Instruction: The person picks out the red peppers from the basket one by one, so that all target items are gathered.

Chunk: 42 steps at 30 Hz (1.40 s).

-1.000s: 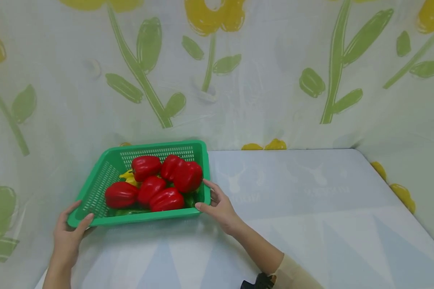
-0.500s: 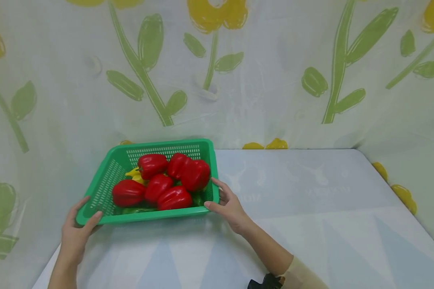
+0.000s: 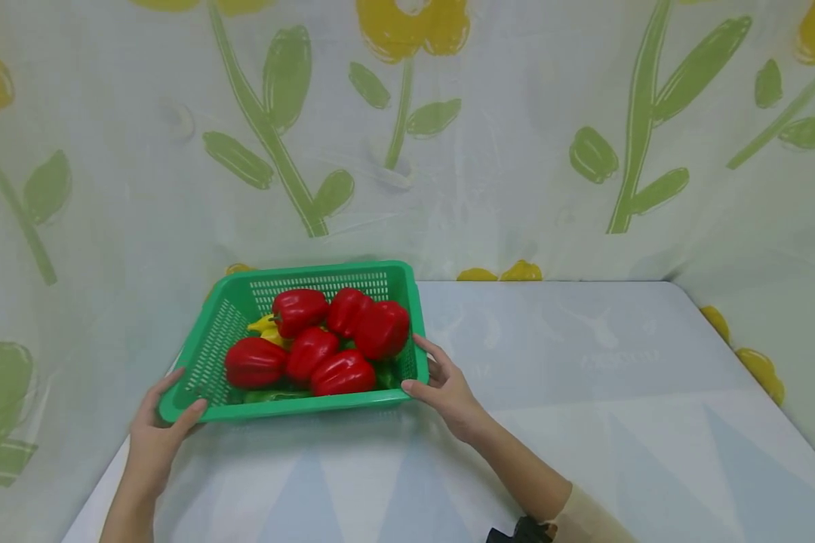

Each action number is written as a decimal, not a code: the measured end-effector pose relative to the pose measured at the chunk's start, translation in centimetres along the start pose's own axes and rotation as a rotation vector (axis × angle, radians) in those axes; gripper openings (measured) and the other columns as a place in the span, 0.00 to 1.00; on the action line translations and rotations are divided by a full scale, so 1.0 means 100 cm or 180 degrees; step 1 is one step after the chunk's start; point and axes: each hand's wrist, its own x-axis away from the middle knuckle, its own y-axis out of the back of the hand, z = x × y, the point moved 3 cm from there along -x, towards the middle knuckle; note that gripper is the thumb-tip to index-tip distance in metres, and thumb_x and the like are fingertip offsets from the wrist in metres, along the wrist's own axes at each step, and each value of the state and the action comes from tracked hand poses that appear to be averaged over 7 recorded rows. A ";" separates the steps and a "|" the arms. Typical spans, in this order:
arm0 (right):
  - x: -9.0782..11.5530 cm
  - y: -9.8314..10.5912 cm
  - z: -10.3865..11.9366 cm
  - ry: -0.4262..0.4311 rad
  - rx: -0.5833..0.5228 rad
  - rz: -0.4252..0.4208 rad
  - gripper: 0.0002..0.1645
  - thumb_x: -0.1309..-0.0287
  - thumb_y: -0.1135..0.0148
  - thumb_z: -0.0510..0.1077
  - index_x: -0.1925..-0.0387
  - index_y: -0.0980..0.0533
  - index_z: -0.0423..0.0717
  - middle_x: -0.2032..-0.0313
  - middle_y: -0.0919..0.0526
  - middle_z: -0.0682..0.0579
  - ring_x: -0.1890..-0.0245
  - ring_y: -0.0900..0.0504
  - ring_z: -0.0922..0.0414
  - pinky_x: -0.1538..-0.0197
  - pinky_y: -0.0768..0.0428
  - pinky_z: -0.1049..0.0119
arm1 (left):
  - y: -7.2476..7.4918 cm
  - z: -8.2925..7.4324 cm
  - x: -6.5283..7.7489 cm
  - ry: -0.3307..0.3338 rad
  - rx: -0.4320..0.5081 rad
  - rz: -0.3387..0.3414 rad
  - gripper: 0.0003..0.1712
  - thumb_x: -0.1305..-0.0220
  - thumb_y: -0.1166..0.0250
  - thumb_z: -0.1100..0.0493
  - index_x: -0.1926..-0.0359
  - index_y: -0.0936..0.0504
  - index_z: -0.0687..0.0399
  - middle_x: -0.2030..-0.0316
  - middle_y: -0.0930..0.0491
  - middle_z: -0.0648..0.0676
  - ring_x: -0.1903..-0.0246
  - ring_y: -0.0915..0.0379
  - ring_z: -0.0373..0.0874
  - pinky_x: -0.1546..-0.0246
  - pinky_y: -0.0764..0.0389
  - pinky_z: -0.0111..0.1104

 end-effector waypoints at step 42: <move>0.040 0.053 0.002 -0.0015 0.0245 -0.0277 0.44 0.44 0.37 0.42 0.29 0.45 0.60 0.32 0.41 0.39 0.37 0.35 0.40 0.47 0.23 0.54 | -0.055 -0.007 0.010 0.0249 -0.0967 0.0175 0.40 0.35 0.39 0.56 0.28 0.49 0.48 0.32 0.49 0.66 0.46 0.39 0.31 0.61 0.29 0.11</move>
